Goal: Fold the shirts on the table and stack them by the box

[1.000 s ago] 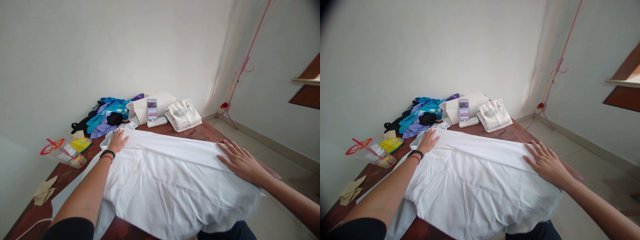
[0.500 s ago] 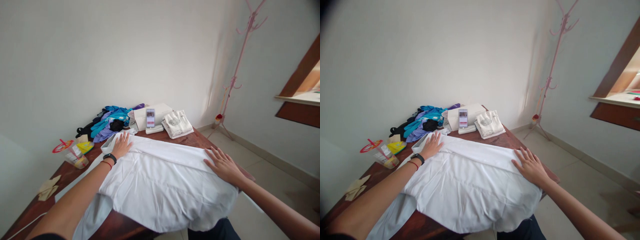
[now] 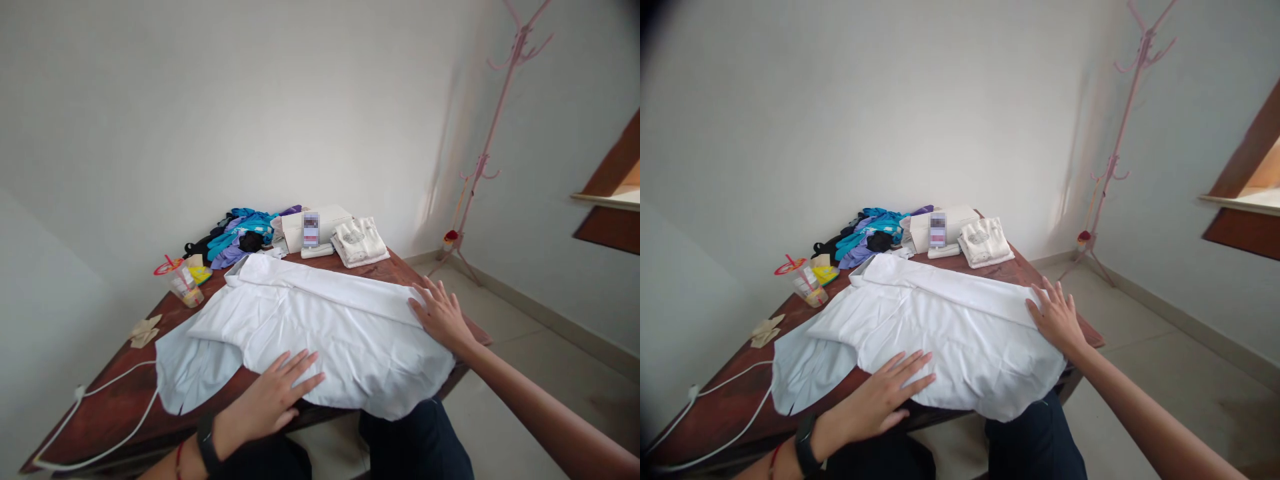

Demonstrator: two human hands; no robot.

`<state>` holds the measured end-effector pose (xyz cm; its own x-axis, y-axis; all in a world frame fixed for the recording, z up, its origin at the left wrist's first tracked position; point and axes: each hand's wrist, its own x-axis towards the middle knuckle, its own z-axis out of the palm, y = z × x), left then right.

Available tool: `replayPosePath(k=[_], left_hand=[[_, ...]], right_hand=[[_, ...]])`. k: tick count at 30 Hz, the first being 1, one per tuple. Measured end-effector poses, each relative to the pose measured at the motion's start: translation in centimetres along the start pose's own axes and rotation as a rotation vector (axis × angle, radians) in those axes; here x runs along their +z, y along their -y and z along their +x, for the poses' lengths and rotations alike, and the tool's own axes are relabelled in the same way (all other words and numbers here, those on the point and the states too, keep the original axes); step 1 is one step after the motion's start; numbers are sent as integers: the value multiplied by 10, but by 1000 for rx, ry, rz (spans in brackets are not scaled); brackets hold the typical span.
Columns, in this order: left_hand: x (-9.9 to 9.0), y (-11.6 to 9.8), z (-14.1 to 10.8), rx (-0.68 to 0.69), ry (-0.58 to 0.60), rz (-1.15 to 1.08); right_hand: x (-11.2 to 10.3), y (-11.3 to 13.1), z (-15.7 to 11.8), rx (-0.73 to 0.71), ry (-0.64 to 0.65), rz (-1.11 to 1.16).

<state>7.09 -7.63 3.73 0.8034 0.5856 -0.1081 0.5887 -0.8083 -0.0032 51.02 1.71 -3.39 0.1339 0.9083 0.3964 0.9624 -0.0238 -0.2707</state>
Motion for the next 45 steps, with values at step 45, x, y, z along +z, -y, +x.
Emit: replayPosePath(k=[45], left_hand=[[0, 155, -94, -573, -314, -7]], right_hand=[[-103, 82, -133, -370, 18, 276]])
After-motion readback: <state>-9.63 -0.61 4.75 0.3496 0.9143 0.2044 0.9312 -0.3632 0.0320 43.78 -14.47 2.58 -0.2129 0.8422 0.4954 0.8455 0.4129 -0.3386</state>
